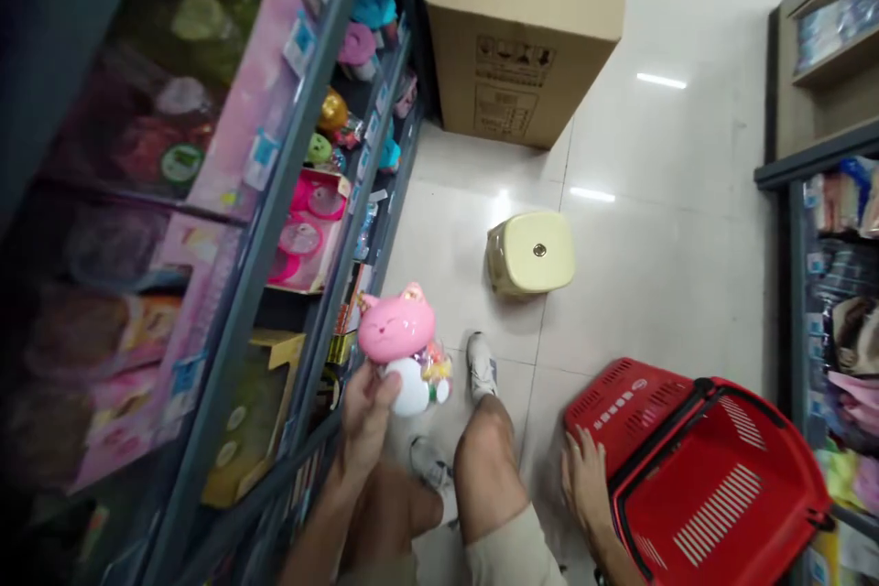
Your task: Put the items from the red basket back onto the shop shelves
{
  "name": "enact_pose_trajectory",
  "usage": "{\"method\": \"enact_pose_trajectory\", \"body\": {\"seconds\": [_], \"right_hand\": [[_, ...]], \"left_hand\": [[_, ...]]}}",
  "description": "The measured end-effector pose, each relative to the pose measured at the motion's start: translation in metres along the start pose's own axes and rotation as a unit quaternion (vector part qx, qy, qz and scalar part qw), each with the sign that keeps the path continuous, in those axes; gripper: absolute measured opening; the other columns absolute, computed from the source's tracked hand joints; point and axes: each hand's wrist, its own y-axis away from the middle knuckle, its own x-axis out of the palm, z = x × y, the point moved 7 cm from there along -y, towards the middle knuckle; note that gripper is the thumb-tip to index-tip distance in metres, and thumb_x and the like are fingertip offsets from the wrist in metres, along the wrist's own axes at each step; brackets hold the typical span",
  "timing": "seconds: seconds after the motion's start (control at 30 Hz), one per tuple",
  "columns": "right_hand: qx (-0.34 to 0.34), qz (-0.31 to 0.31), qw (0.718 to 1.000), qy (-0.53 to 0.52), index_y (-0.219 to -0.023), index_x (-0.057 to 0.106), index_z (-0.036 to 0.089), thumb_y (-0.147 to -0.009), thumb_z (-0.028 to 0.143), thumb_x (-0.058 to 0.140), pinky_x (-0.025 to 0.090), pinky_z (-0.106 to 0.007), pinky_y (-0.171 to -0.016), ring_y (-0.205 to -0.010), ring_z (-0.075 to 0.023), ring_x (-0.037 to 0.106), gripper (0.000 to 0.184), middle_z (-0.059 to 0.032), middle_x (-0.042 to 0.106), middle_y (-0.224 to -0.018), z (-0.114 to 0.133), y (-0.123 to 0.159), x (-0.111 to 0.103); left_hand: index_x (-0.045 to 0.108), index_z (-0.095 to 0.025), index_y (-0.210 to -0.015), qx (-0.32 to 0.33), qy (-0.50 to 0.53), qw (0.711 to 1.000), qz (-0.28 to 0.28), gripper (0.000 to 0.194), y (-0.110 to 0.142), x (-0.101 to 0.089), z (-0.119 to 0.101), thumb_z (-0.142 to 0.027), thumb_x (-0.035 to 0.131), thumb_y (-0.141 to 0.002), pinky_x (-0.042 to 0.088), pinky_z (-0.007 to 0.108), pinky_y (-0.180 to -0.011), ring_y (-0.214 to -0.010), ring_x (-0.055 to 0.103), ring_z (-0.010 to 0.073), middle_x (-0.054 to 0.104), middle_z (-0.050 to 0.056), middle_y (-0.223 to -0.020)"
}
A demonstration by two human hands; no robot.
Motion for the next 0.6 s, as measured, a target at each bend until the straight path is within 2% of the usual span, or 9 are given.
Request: {"method": "enact_pose_trajectory", "body": {"seconds": [0.07, 0.13, 0.17, 0.2, 0.3, 0.37, 0.43, 0.5, 0.6], "right_hand": [[-0.012, 0.018, 0.998, -0.056, -0.144, 0.068, 0.018, -0.113, 0.037, 0.041, 0.049, -0.067, -0.123, -0.143, -0.0421, 0.063, 0.045, -0.0233, 0.065, -0.153, 0.041, -0.053, -0.007], [-0.005, 0.041, 0.995, -0.094, -0.153, 0.060, 0.014, -0.114, 0.036, 0.039, 0.051, -0.063, -0.122, -0.143, -0.0408, 0.062, 0.049, -0.0260, 0.062, -0.155, 0.081, -0.124, -0.015], [-0.001, 0.061, 0.993, -0.098, -0.159, 0.054, 0.013, -0.114, 0.038, 0.039, 0.048, -0.064, -0.125, -0.148, -0.0417, 0.058, 0.053, -0.0275, 0.059, -0.159, 0.102, -0.165, -0.019], [0.001, 0.082, 0.992, -0.094, -0.165, 0.047, 0.010, -0.115, 0.039, 0.039, 0.041, -0.067, -0.129, -0.155, -0.0432, 0.050, 0.059, -0.0295, 0.052, -0.165, 0.121, -0.209, -0.023], [-0.017, 0.133, 0.987, -0.084, -0.175, 0.025, 0.002, -0.116, 0.043, 0.037, 0.015, -0.076, -0.136, -0.171, -0.0455, 0.017, 0.073, -0.0311, 0.018, -0.184, 0.171, -0.352, -0.037], [-0.025, 0.119, 0.988, -0.090, -0.177, 0.016, -0.001, -0.118, 0.044, 0.039, 0.002, -0.081, -0.133, -0.173, -0.0479, 0.001, 0.077, -0.0299, -0.005, -0.187, 0.190, -0.445, -0.048], [-0.030, 0.103, 0.990, -0.088, -0.178, 0.011, -0.004, -0.118, 0.048, 0.045, -0.008, -0.084, -0.129, -0.171, -0.0515, -0.011, 0.086, -0.0294, -0.015, -0.186, 0.201, -0.522, -0.054], [-0.049, 0.119, 0.988, -0.079, -0.176, 0.017, -0.007, -0.118, 0.048, 0.048, -0.014, -0.087, -0.125, -0.170, -0.0535, -0.015, 0.086, -0.0311, -0.010, -0.186, 0.209, -0.572, -0.054], [-0.070, 0.140, 0.987, -0.034, -0.174, 0.029, -0.005, -0.115, 0.032, 0.046, -0.014, -0.090, -0.123, -0.171, -0.0515, -0.014, 0.072, -0.0291, 0.006, -0.187, 0.211, -0.596, -0.053]], "left_hand": [[0.077, -0.014, -0.127, -0.007, -0.006, 1.000, 0.015, 0.073, -0.041, 0.032, -0.027, -0.070, 0.089, -0.081, 0.067, 0.036, -0.087, -0.103, 0.080, 0.0322, 0.083, 0.015, -0.116], [0.077, -0.014, -0.126, -0.020, -0.007, 1.000, 0.015, 0.072, -0.075, 0.061, -0.050, -0.071, 0.088, -0.084, 0.067, 0.036, -0.087, -0.103, 0.080, 0.0317, 0.083, 0.016, -0.116], [0.077, -0.014, -0.126, -0.026, -0.008, 1.000, 0.013, 0.072, -0.090, 0.073, -0.061, -0.071, 0.089, -0.083, 0.066, 0.036, -0.087, -0.103, 0.080, 0.0314, 0.083, 0.016, -0.116], [0.077, -0.014, -0.127, -0.030, -0.010, 0.999, 0.011, 0.073, -0.104, 0.085, -0.071, -0.070, 0.089, -0.082, 0.066, 0.036, -0.086, -0.101, 0.080, 0.0311, 0.083, 0.015, -0.116], [0.075, -0.013, -0.131, -0.034, -0.022, 0.999, 0.013, 0.078, -0.143, 0.113, -0.093, -0.070, 0.091, -0.080, 0.065, 0.033, -0.083, -0.098, 0.080, 0.0294, 0.083, 0.014, -0.116], [0.074, -0.013, -0.129, -0.040, -0.036, 0.998, 0.015, 0.078, -0.167, 0.128, -0.102, -0.071, 0.091, -0.079, 0.064, 0.032, -0.083, -0.098, 0.080, 0.0286, 0.083, 0.013, -0.114], [0.075, -0.014, -0.124, -0.049, -0.044, 0.998, 0.015, 0.075, -0.190, 0.140, -0.109, -0.072, 0.091, -0.079, 0.064, 0.031, -0.083, -0.099, 0.079, 0.0282, 0.083, 0.012, -0.112], [0.076, -0.015, -0.119, -0.056, -0.042, 0.997, 0.014, 0.071, -0.211, 0.150, -0.114, -0.072, 0.090, -0.080, 0.063, 0.032, -0.082, -0.097, 0.078, 0.0272, 0.082, 0.012, -0.111], [0.077, -0.015, -0.116, -0.064, -0.022, 0.998, 0.014, 0.069, -0.240, 0.163, -0.123, -0.072, 0.091, -0.080, 0.062, 0.032, -0.081, -0.093, 0.076, 0.0252, 0.081, 0.012, -0.109]]}}
